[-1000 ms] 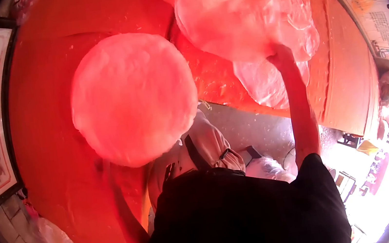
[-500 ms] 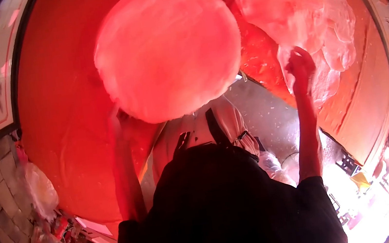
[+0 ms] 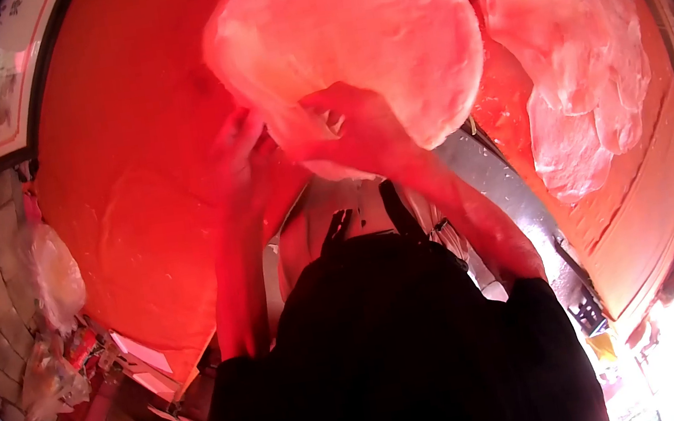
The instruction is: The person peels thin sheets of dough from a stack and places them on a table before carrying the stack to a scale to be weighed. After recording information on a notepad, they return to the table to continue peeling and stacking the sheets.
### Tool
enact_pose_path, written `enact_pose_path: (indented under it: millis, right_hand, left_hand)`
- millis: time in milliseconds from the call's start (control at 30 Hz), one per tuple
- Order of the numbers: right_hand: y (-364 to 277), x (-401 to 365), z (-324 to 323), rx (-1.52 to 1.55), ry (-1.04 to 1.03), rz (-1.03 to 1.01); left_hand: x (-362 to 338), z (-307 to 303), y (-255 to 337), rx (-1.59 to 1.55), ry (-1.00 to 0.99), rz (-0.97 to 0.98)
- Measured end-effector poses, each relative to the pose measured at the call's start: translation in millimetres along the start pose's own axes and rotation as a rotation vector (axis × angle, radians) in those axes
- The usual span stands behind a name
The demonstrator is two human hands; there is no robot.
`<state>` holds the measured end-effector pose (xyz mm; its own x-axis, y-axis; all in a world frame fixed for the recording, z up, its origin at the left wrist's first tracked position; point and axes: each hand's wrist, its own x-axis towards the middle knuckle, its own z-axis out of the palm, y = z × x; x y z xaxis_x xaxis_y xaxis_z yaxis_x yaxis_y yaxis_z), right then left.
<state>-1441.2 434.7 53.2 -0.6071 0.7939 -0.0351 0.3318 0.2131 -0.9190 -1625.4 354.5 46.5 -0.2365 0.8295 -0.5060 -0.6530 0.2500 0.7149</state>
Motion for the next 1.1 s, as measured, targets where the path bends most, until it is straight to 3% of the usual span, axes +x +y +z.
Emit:
enact_pose_path:
  millis: [67, 167, 267, 500, 567, 633, 733, 767, 833, 1000, 1100]
  right_hand:
    - [3, 3, -14, 0.294, -0.127, 0.225]
    - [-5, 9, -20, 0.234, -0.225, 0.236]
    - [11, 9, -22, 0.371, -0.228, 0.353]
    - [43, 16, 26, 0.398, 0.072, 0.407]
    - [47, 10, 54, 0.167, 0.117, 0.184]
    - [42, 19, 61, -0.381, 0.167, -0.208]
    - [23, 32, -21, -0.258, 0.063, 0.037]
    - [22, 20, -54, 0.193, 0.230, 0.130]
    - [21, -3, -127, 0.486, 0.438, 0.163]
    - [38, -111, -284, 0.354, 0.988, 0.191]
    - [57, -190, -316, 0.264, 1.258, 0.306]
  left_hand:
    - [1, 0, -4, 0.100, 0.014, 0.010]
    - [4, -3, -7, 0.126, 0.026, 0.011]
    - [2, 7, -3, 0.171, 0.061, 0.041]
    - [11, -7, -13, 0.306, 0.055, 0.123]
    - [19, -4, -17, 0.268, 0.024, 0.109]
    - [20, -8, -15, 0.260, 0.020, 0.113]
    - [24, -6, -18, 0.248, -0.012, 0.110]
    - [23, -7, -18, 0.249, -0.014, 0.109]
    - [21, -8, -18, 0.248, -0.017, 0.112]
    - [20, -11, -17, 0.239, -0.035, 0.105]
    - [22, -12, -18, 0.232, -0.047, 0.103]
